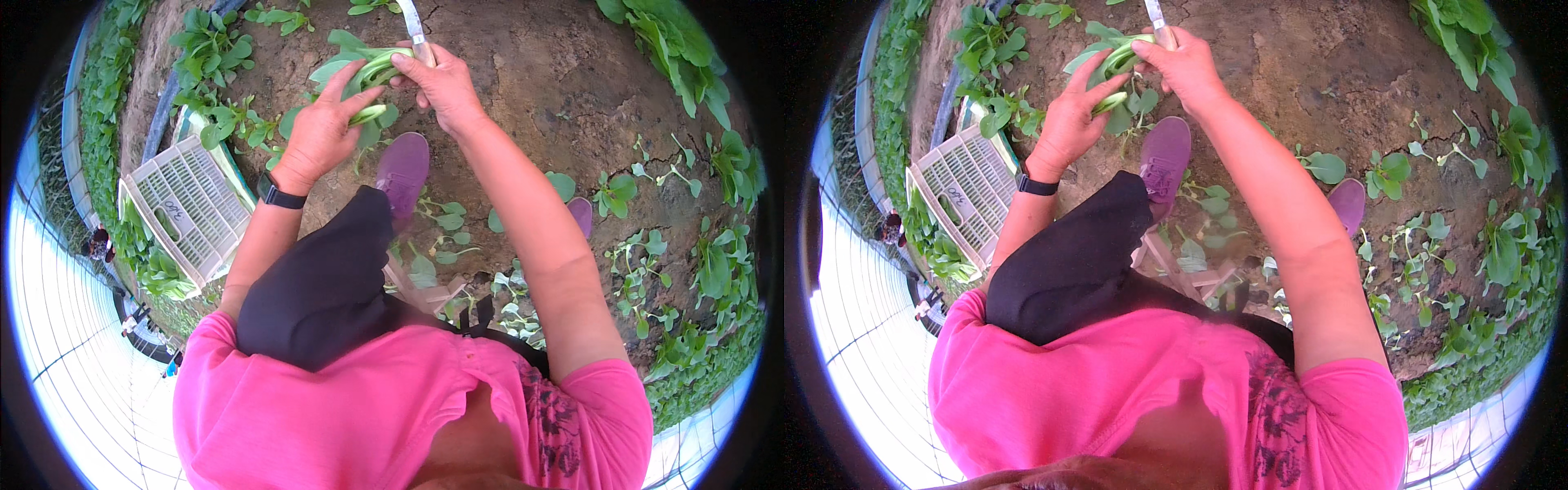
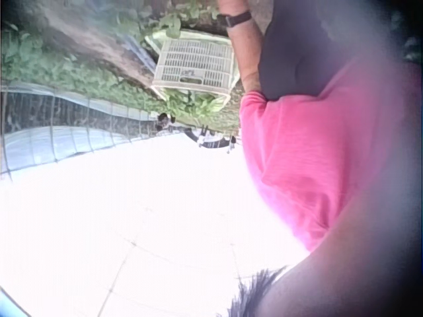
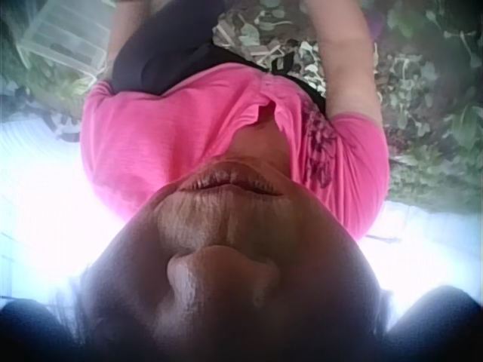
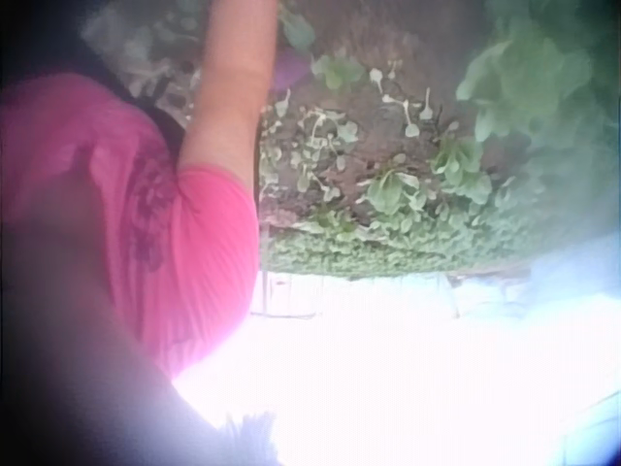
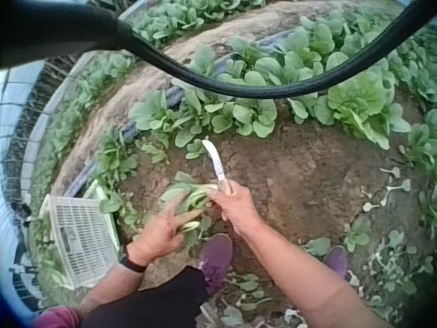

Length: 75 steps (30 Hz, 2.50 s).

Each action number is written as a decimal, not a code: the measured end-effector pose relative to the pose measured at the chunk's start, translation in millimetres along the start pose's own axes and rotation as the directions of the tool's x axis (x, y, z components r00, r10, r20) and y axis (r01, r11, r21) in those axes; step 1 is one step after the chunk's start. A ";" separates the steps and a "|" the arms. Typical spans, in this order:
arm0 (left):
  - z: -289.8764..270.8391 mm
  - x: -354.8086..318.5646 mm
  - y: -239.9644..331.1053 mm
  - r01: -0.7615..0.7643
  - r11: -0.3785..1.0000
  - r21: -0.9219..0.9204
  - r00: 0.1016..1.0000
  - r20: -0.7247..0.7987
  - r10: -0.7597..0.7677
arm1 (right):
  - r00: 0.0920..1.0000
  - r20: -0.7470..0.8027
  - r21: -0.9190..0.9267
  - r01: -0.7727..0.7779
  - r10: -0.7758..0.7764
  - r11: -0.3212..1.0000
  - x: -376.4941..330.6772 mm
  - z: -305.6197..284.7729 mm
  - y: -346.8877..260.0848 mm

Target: The person harvests vegetables by cutting the base of the plants with a knife, gathering the leaves into a bunch, and placing them into a crate.

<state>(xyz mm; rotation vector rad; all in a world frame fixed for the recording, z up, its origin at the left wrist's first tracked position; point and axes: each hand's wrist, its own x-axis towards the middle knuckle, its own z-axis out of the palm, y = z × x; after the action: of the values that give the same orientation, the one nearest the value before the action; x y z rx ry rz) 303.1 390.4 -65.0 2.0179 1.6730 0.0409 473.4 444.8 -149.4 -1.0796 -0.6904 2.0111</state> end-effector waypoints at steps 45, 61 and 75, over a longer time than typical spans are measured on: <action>36.3 123.5 31.1 0.632 0.193 -0.750 0.612 0.636 0.470 | 0.977 0.128 -0.461 -0.092 0.168 0.883 -24.9 -104.7 -100.1; 48.7 146.8 55.9 0.648 0.449 -0.616 0.676 0.736 0.035 | 0.997 0.077 -0.720 0.063 -0.011 0.691 -15.2 -149.5 -78.6; 48.9 308.3 98.8 -0.422 0.620 0.661 0.907 0.306 0.290 | 0.919 -0.316 -0.791 -0.119 -0.234 0.601 28.5 -203.5 -89.4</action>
<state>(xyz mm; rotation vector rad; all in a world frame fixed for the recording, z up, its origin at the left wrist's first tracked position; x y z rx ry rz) 483.3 647.2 -158.7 2.8121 1.2282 -0.7509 668.9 542.4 -199.1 -1.8809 -1.4555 1.2992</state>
